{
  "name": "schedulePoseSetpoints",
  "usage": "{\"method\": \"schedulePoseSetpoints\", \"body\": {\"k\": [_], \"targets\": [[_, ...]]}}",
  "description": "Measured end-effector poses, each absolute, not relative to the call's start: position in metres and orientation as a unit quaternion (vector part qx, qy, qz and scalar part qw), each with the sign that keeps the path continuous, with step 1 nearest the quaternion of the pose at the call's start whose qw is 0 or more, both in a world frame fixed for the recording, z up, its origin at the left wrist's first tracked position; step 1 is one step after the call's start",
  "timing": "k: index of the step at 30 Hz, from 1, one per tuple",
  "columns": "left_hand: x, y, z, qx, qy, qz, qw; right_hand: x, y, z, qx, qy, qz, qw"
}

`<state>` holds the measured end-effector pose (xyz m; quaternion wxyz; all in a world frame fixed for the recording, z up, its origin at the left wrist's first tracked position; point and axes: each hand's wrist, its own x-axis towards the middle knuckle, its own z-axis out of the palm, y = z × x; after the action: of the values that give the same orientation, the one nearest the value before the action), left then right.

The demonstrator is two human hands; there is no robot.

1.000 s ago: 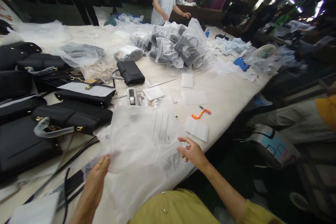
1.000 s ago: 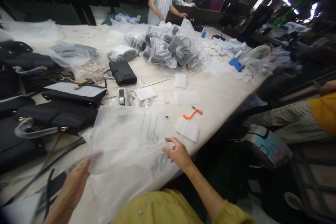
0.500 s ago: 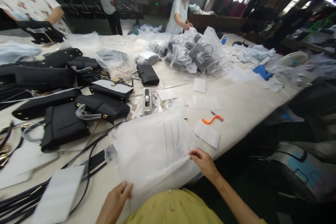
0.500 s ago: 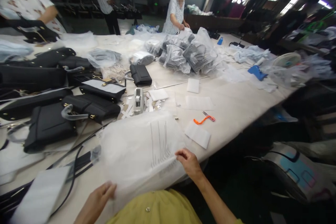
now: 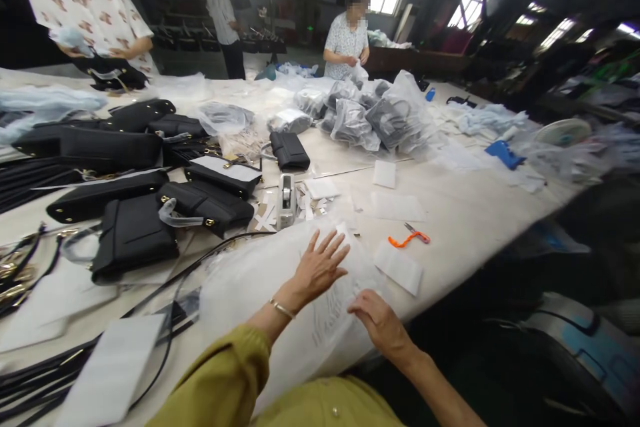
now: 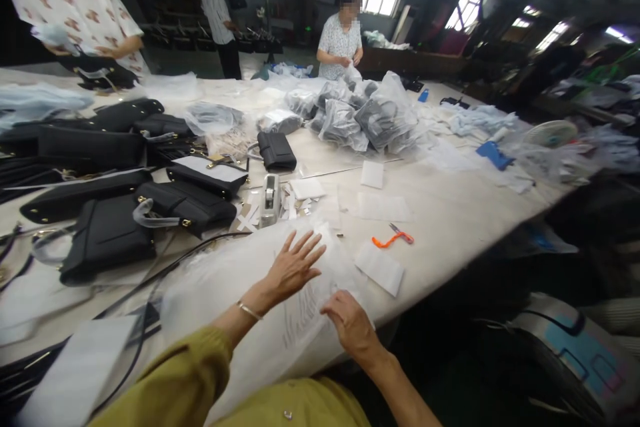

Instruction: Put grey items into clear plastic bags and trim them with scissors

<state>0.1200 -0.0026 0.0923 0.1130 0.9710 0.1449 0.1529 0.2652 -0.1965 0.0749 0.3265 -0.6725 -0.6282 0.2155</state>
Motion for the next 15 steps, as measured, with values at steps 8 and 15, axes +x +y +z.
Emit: {"method": "schedulePoseSetpoints", "body": {"k": [8,15], "targets": [[0.129,0.031,-0.034,0.972,0.155,0.038,0.175,0.286,-0.25,0.056,-0.802,-0.563,0.056,0.192],[0.137,0.022,-0.034,0.979,0.13,0.084,0.13,0.229,-0.164,0.094,-0.725,-0.634,-0.095,0.252]]}}
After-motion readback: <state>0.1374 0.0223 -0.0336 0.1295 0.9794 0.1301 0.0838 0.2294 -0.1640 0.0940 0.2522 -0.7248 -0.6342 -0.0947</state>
